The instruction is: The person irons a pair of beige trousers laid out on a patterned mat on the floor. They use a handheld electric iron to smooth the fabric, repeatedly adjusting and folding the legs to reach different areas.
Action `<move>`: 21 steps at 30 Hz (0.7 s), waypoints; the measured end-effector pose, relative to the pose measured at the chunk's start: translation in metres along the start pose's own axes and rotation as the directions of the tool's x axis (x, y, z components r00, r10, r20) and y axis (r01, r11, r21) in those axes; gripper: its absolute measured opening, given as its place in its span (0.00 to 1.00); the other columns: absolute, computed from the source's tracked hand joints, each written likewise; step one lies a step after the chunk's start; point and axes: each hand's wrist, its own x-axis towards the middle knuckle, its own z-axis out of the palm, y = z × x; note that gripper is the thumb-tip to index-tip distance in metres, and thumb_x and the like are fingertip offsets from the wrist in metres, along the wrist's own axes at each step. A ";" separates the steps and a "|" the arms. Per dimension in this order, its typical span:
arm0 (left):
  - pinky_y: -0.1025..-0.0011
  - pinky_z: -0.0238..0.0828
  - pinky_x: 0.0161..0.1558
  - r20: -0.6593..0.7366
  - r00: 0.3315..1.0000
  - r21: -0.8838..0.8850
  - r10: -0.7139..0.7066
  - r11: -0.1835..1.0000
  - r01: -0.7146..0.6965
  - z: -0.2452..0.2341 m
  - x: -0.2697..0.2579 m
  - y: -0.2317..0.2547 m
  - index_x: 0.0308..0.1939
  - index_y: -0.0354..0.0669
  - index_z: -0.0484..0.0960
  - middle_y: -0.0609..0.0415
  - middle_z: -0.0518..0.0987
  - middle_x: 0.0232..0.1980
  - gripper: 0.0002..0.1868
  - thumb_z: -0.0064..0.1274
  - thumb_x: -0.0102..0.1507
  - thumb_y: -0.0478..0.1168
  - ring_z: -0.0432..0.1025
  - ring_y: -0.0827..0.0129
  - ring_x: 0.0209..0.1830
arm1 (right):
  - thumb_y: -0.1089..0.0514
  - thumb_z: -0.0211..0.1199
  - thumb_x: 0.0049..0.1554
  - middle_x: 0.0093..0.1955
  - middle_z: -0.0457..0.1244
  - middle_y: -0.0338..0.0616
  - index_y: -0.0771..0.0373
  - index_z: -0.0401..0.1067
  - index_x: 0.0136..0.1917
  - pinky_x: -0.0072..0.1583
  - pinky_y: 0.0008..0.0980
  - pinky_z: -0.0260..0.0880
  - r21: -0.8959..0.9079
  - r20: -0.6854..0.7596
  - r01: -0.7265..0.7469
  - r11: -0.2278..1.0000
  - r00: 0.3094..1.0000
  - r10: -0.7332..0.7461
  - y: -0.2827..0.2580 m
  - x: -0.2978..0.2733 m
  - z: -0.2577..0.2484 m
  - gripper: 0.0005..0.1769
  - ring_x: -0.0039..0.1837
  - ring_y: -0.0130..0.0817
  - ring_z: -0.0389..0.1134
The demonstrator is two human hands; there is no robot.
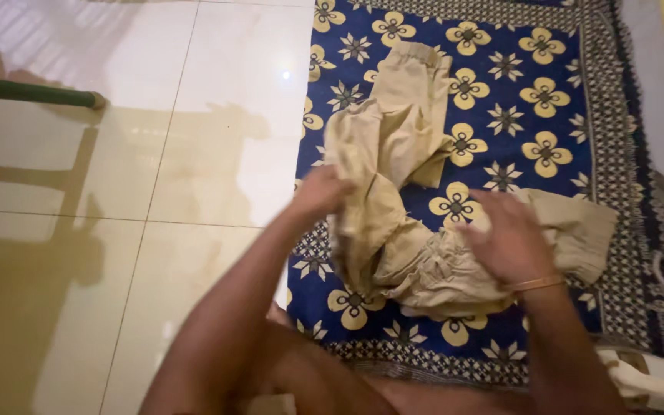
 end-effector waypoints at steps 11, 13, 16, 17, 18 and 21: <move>0.69 0.80 0.51 0.297 0.856 -0.493 0.424 0.836 -0.243 -0.004 -0.034 0.050 0.51 0.41 0.84 0.52 0.84 0.52 0.14 0.57 0.61 0.38 0.78 0.68 0.49 | 0.50 0.63 0.60 0.50 0.72 0.58 0.49 0.67 0.74 0.58 0.47 0.74 -0.110 0.198 0.039 0.993 0.980 -0.017 -0.038 0.000 0.000 0.29 0.53 0.55 0.75; 0.68 0.78 0.53 0.070 0.921 -0.327 0.383 0.881 -0.342 -0.021 -0.013 0.036 0.50 0.41 0.85 0.49 0.85 0.55 0.15 0.59 0.61 0.41 0.79 0.64 0.53 | 0.54 0.63 0.55 0.52 0.72 0.57 0.49 0.68 0.73 0.58 0.45 0.74 -0.014 0.168 0.136 0.991 0.977 -0.131 -0.020 -0.031 0.015 0.33 0.54 0.54 0.75; 0.64 0.73 0.59 -0.026 0.920 0.113 0.392 0.915 -0.386 -0.017 0.020 -0.001 0.58 0.40 0.81 0.43 0.81 0.62 0.28 0.65 0.56 0.47 0.76 0.56 0.60 | 0.51 0.70 0.49 0.55 0.70 0.60 0.56 0.59 0.76 0.60 0.45 0.72 -0.005 0.181 -0.029 1.000 0.983 0.030 -0.015 -0.061 0.023 0.44 0.57 0.56 0.72; 0.63 0.72 0.61 -0.025 0.922 0.261 0.386 0.893 -0.366 -0.009 0.031 -0.012 0.62 0.40 0.78 0.43 0.78 0.65 0.35 0.66 0.53 0.48 0.75 0.55 0.63 | 0.49 0.73 0.47 0.55 0.69 0.61 0.59 0.54 0.77 0.61 0.46 0.71 -0.022 0.193 -0.133 0.991 0.972 0.135 -0.015 -0.066 0.025 0.50 0.58 0.57 0.71; 0.61 0.69 0.63 -0.011 0.920 0.295 0.391 0.881 -0.371 0.001 0.044 -0.019 0.64 0.38 0.76 0.40 0.75 0.67 0.39 0.67 0.52 0.51 0.71 0.51 0.65 | 0.45 0.75 0.48 0.65 0.60 0.63 0.62 0.50 0.78 0.62 0.44 0.71 -0.084 0.201 -0.246 0.966 0.945 0.258 -0.010 -0.061 0.026 0.55 0.61 0.57 0.69; 0.57 0.65 0.66 -0.007 0.937 0.319 0.350 0.888 -0.330 0.029 0.072 -0.042 0.69 0.36 0.69 0.33 0.68 0.71 0.49 0.68 0.51 0.58 0.65 0.44 0.70 | 0.41 0.81 0.48 0.81 0.41 0.70 0.65 0.37 0.82 0.64 0.41 0.71 -0.061 0.226 -0.565 0.823 0.795 0.563 0.017 -0.041 0.048 0.69 0.66 0.57 0.65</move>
